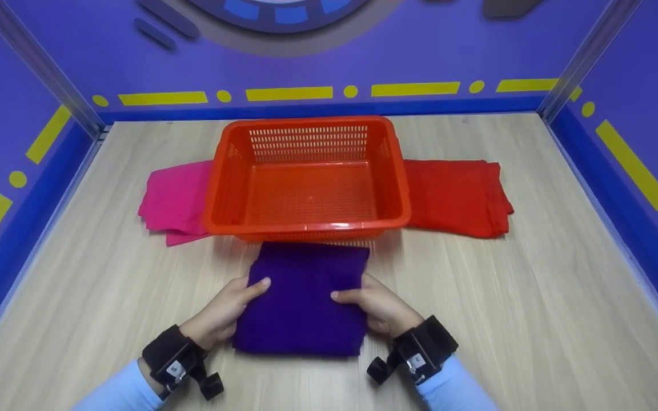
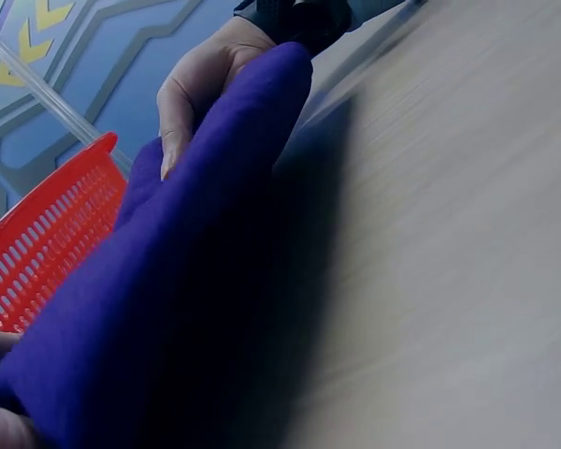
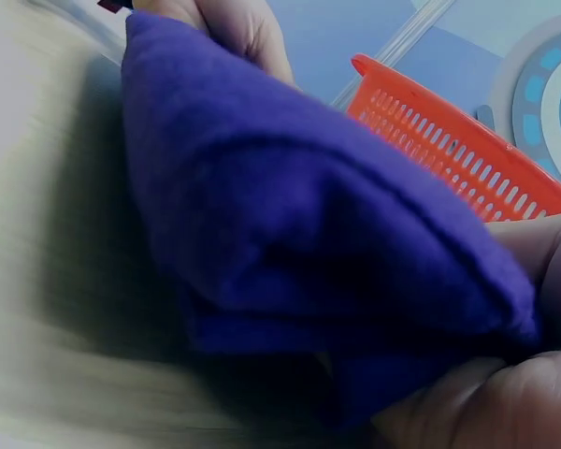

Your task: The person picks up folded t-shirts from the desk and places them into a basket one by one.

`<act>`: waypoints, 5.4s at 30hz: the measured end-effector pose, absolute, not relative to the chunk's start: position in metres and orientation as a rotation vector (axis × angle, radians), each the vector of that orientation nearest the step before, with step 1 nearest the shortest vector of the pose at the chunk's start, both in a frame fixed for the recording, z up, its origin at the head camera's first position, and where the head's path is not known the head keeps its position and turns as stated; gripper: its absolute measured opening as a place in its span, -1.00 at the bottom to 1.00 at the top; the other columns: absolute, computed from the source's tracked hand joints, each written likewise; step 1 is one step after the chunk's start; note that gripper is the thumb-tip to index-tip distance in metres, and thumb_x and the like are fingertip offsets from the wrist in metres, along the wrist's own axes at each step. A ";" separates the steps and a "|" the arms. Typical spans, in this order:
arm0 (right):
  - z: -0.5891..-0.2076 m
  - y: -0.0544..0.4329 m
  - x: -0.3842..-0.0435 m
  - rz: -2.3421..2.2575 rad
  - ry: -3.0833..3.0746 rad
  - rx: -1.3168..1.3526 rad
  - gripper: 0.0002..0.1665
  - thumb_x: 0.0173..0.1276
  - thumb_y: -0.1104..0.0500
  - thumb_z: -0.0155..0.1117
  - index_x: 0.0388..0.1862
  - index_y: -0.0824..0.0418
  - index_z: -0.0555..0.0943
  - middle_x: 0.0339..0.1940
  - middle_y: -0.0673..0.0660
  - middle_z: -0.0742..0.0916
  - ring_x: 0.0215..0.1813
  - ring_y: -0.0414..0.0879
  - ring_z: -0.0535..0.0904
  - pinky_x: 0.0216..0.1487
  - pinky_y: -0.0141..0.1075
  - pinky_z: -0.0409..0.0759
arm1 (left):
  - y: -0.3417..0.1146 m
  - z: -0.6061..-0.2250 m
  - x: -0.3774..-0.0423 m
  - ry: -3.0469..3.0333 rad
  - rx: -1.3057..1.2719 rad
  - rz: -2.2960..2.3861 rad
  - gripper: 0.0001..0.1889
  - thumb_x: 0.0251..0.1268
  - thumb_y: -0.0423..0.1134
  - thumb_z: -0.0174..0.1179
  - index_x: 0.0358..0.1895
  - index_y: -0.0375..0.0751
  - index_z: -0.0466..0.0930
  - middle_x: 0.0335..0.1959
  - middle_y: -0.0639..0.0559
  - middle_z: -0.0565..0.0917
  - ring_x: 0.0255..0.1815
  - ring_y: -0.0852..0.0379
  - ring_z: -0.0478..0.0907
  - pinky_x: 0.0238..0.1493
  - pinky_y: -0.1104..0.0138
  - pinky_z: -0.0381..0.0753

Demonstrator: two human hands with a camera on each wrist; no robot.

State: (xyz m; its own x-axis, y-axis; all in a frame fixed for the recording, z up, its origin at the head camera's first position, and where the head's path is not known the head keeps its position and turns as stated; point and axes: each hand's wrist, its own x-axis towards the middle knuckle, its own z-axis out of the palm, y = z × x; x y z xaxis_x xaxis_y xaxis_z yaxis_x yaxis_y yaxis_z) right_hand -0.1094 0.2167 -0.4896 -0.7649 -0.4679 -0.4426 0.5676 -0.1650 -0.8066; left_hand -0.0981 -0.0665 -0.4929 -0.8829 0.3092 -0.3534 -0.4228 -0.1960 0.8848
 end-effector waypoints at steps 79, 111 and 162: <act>-0.379 0.204 -0.276 -2.045 1.689 0.237 -0.22 0.43 0.48 0.06 0.58 0.08 0.24 0.26 0.14 0.55 0.24 0.03 0.51 0.24 -0.08 0.58 | -0.067 -0.402 -0.248 1.869 -0.162 2.171 -0.42 0.42 -0.59 -0.09 0.51 -0.38 0.23 0.34 -0.23 0.51 0.23 -0.04 0.52 0.25 0.18 0.54; -0.398 0.200 -0.288 -1.774 1.833 0.234 -0.09 0.53 0.46 -0.13 0.70 -0.10 -0.10 0.34 0.19 0.50 0.15 0.02 0.53 0.33 -0.02 0.48 | -0.049 -0.414 -0.263 2.623 0.101 0.886 -0.30 0.45 -0.50 -0.12 0.56 -0.58 -0.21 0.48 -0.38 0.30 0.50 -0.11 0.26 0.50 0.24 0.23; -0.377 0.202 -0.273 -1.772 2.042 0.219 -0.34 0.62 0.16 -0.03 0.63 0.19 0.15 0.61 0.24 0.23 0.58 0.16 0.17 0.46 0.05 0.35 | -0.067 -0.415 -0.230 3.148 0.326 1.723 -0.76 0.36 -0.51 0.04 -0.11 -0.27 0.70 0.17 -0.17 0.56 0.09 -0.05 0.57 0.04 0.23 0.56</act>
